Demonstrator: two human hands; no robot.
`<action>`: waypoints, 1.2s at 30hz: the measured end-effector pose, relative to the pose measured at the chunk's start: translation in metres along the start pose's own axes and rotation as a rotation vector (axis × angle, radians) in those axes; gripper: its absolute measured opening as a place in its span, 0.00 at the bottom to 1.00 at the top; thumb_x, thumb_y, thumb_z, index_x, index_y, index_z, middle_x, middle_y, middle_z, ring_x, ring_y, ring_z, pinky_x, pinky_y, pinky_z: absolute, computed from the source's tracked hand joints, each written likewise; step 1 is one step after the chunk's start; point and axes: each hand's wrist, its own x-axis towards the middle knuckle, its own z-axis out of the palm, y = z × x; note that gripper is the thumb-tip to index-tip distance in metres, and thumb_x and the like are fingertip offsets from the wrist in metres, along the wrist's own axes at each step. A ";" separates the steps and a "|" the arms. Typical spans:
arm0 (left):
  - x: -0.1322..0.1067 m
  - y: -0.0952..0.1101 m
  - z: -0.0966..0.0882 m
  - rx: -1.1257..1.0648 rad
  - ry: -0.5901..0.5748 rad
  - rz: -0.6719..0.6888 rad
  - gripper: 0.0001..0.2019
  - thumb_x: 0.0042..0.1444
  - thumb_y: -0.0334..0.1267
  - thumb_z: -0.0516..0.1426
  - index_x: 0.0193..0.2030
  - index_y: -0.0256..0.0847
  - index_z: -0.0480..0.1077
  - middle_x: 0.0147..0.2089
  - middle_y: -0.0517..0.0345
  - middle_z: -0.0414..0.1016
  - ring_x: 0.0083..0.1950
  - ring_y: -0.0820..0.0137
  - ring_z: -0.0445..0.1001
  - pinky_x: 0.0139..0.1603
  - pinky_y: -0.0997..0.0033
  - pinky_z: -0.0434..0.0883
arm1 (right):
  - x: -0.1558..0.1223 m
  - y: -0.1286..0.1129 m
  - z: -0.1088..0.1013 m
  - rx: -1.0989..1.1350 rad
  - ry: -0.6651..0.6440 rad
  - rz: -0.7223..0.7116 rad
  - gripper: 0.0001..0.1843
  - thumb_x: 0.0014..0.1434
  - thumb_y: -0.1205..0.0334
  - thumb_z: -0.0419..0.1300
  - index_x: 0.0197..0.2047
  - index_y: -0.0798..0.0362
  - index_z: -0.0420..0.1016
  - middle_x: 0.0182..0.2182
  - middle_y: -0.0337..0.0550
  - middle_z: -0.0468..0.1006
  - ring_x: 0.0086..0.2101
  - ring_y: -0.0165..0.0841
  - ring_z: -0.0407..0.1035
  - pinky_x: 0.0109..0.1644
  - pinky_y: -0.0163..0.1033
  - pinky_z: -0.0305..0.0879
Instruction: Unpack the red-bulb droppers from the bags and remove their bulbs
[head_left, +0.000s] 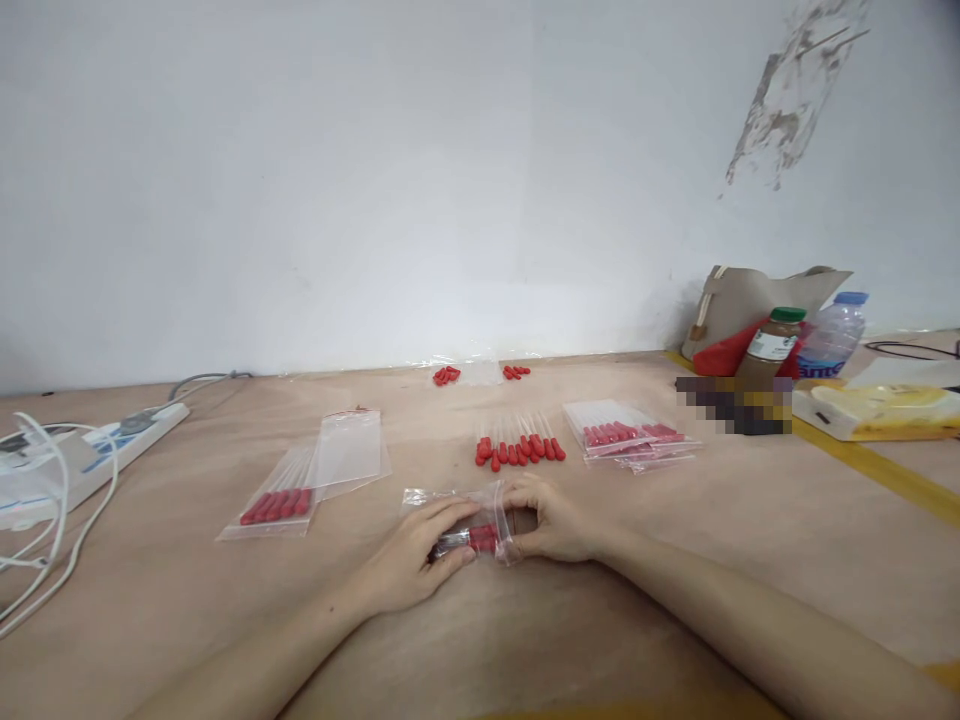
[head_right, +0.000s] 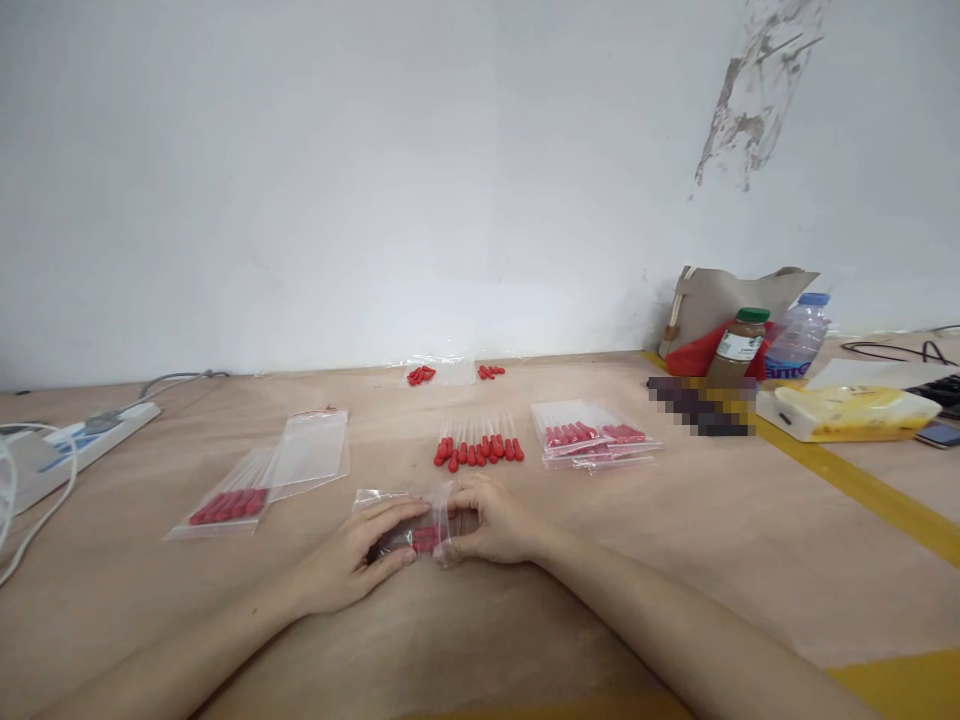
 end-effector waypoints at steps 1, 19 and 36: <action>0.000 0.001 0.000 0.003 0.004 -0.005 0.20 0.57 0.43 0.51 0.57 0.46 0.59 0.57 0.54 0.64 0.57 0.65 0.63 0.57 0.61 0.62 | 0.000 -0.001 0.002 -0.025 -0.006 0.029 0.16 0.42 0.57 0.66 0.36 0.50 0.75 0.37 0.39 0.74 0.38 0.32 0.66 0.43 0.36 0.60; -0.007 0.003 -0.013 0.165 -0.225 0.046 0.26 0.60 0.46 0.46 0.64 0.54 0.42 0.67 0.59 0.41 0.67 0.59 0.40 0.63 0.48 0.44 | -0.012 0.004 -0.025 0.378 -0.006 0.451 0.12 0.40 0.66 0.64 0.31 0.56 0.68 0.18 0.31 0.68 0.20 0.22 0.62 0.22 0.28 0.57; -0.016 0.003 -0.034 0.086 -0.061 -0.190 0.19 0.57 0.48 0.49 0.54 0.50 0.64 0.58 0.55 0.63 0.56 0.61 0.63 0.54 0.59 0.62 | 0.001 0.020 -0.111 0.205 0.641 0.291 0.13 0.51 0.58 0.59 0.41 0.52 0.72 0.34 0.44 0.78 0.36 0.33 0.72 0.42 0.42 0.67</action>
